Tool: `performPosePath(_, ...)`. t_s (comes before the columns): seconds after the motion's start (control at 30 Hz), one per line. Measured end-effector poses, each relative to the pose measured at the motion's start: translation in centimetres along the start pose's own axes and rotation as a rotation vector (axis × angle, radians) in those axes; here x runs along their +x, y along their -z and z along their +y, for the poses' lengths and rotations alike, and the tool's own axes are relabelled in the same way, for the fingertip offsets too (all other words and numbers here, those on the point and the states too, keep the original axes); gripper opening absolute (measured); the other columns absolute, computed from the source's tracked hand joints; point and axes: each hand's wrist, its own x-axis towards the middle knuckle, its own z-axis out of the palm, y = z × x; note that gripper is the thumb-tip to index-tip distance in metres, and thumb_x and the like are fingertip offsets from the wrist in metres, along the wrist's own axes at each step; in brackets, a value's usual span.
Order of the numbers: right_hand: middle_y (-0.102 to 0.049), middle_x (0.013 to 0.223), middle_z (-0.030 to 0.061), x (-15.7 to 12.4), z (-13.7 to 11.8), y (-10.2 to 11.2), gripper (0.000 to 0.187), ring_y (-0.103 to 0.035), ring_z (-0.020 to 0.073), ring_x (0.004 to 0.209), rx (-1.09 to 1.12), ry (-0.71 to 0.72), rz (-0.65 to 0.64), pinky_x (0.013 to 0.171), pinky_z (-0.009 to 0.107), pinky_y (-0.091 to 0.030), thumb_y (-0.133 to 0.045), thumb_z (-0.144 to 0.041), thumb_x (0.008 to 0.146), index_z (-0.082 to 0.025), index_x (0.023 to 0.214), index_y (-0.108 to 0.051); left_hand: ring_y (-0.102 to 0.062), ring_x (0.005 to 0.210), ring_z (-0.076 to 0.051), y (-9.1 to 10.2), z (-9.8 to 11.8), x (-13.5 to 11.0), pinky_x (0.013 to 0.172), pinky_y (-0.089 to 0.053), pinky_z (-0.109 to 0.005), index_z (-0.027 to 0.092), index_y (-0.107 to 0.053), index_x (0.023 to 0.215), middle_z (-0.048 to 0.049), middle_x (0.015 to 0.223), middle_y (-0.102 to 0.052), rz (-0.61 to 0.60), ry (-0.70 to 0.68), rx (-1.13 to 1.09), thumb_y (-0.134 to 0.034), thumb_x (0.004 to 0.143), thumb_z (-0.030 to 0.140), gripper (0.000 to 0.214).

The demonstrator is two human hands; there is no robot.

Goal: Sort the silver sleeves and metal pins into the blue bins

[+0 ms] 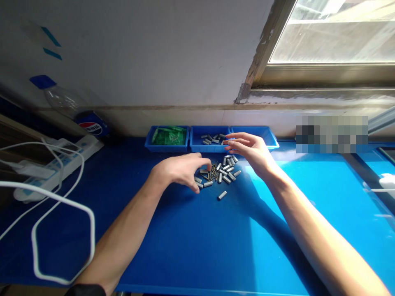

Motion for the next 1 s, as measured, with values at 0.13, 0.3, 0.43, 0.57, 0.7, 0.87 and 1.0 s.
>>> performPosePath(0.13, -0.088, 0.104, 0.0096, 0.0, 0.1, 0.1, 0.038, -0.083, 0.0269, 0.094, 0.007, -0.005, -0.011, 0.092, 0.043, -0.065, -0.095, -0.048, 0.080, -0.022, 0.107, -0.085, -0.070, 0.090, -0.022, -0.6, 0.2, 0.5, 0.066, -0.048, -0.027, 0.028, -0.075, 0.122, -0.0038, 0.126, -0.072, -0.017, 0.107, 0.042, -0.097, 0.068, 0.022, 0.059)
performPosePath(0.3, -0.088, 0.100, 0.0085, 0.1, 0.3, 0.1, 0.036, -0.083, 0.0253, 0.089, 0.017, 0.002, -0.001, 0.090, 0.040, -0.065, -0.094, -0.048, 0.079, -0.022, 0.103, -0.085, -0.068, 0.085, -0.019, -1.3, -0.6, 1.6, 0.066, -0.047, -0.027, 0.022, -0.073, 0.112, -0.0069, 0.123, -0.071, 0.025, 0.069, -0.007, -0.082, 0.083, 0.017, 0.031)
performPosePath(0.43, -0.088, 0.099, 0.0078, 0.1, 0.2, 0.0, 0.034, -0.083, 0.0253, 0.089, 0.019, -0.007, -0.004, 0.088, 0.040, -0.066, -0.095, -0.047, 0.077, -0.023, 0.098, -0.084, -0.066, 0.081, -0.019, -1.7, -1.3, 2.3, 0.064, -0.045, -0.027, 0.020, -0.072, 0.110, -0.0077, 0.117, -0.072, 0.101, 0.021, -0.027, -0.078, 0.086, 0.016, 0.025)
performPosePath(0.57, -0.087, 0.096, 0.0074, 0.1, 0.1, 0.0, 0.033, -0.082, 0.0248, 0.087, 0.027, -0.014, 0.004, 0.087, 0.039, -0.066, -0.096, -0.047, 0.076, -0.023, 0.095, -0.084, -0.066, 0.080, -0.019, -1.8, -1.5, 2.6, 0.066, -0.045, -0.027, 0.019, -0.072, 0.100, -0.0061, 0.102, -0.074, 0.194, -0.024, -0.051, -0.072, 0.088, 0.010, 0.015)
performPosePath(0.7, -0.087, 0.094, 0.0081, 0.1, 0.0, -0.1, 0.035, -0.081, 0.0258, 0.088, 0.022, -0.023, 0.004, 0.088, 0.040, -0.066, -0.097, -0.049, 0.075, -0.023, 0.095, -0.083, -0.067, 0.079, -0.019, -1.5, -1.3, 2.3, 0.065, -0.043, -0.027, 0.019, -0.071, 0.091, -0.0045, 0.092, -0.075, 0.214, -0.008, -0.065, -0.073, 0.088, 0.010, 0.009)
performPosePath(0.87, -0.086, 0.093, 0.0088, 0.1, 0.1, 0.0, 0.036, -0.081, 0.0263, 0.089, 0.008, -0.038, -0.030, 0.088, 0.041, -0.066, -0.096, -0.049, 0.077, -0.022, 0.097, -0.084, -0.069, 0.075, -0.018, -0.7, -0.9, 1.9, 0.067, -0.048, -0.027, 0.019, -0.071, 0.090, -0.0024, 0.084, -0.075, 0.300, -0.073, -0.162, -0.076, 0.087, 0.014, 0.008)
performPosePath(1.0, -0.086, 0.094, 0.0087, 0.1, 0.2, 0.5, 0.034, -0.081, 0.0256, 0.087, -0.032, -0.043, -0.103, 0.087, 0.040, -0.065, -0.094, -0.048, 0.081, -0.021, 0.100, -0.084, -0.076, 0.081, -0.019, -0.7, -0.3, 2.0, 0.077, -0.059, -0.028, 0.019, -0.068, 0.092, -0.0027, 0.087, -0.077, 0.512, -0.176, -0.382, -0.078, 0.089, 0.020, 0.011)
